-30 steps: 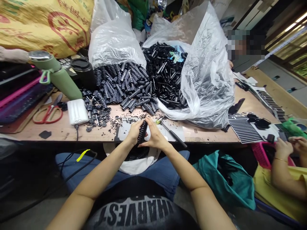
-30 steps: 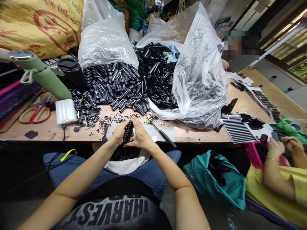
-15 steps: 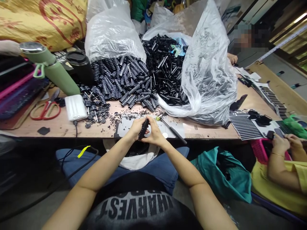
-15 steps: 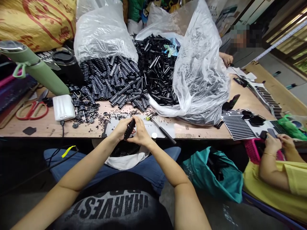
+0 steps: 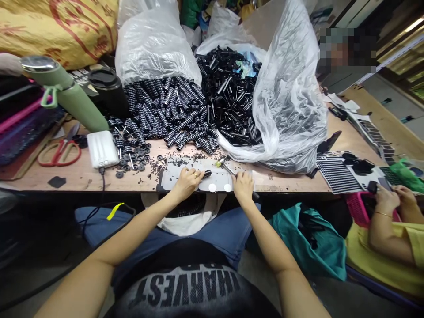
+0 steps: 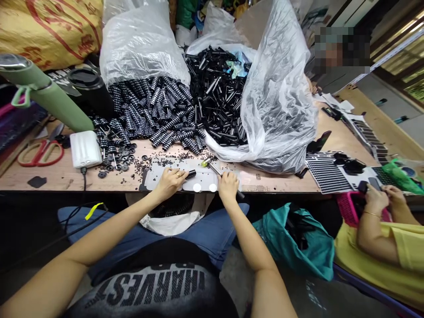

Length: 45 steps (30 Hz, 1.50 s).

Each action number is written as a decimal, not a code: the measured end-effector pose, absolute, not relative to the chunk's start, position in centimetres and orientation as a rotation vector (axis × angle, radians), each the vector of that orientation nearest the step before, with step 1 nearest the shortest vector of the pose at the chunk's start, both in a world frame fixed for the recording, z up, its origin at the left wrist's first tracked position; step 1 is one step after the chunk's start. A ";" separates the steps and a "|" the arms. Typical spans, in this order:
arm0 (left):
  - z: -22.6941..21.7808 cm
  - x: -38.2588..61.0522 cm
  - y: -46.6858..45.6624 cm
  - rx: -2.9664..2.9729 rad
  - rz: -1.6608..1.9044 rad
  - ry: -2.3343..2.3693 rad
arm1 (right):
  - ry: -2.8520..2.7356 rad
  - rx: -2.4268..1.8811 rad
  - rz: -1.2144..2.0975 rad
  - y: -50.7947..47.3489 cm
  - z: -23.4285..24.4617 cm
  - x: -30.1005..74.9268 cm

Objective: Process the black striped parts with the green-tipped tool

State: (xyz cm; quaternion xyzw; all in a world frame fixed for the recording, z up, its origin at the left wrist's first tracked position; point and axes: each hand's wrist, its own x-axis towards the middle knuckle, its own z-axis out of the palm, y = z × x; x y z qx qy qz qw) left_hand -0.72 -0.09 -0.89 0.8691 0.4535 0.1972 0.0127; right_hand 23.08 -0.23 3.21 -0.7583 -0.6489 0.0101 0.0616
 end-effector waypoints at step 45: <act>-4.7 -3.5 -9.3 2.487 0.231 1.543 | -2.362 -1.868 0.160 9.8 3.2 27.9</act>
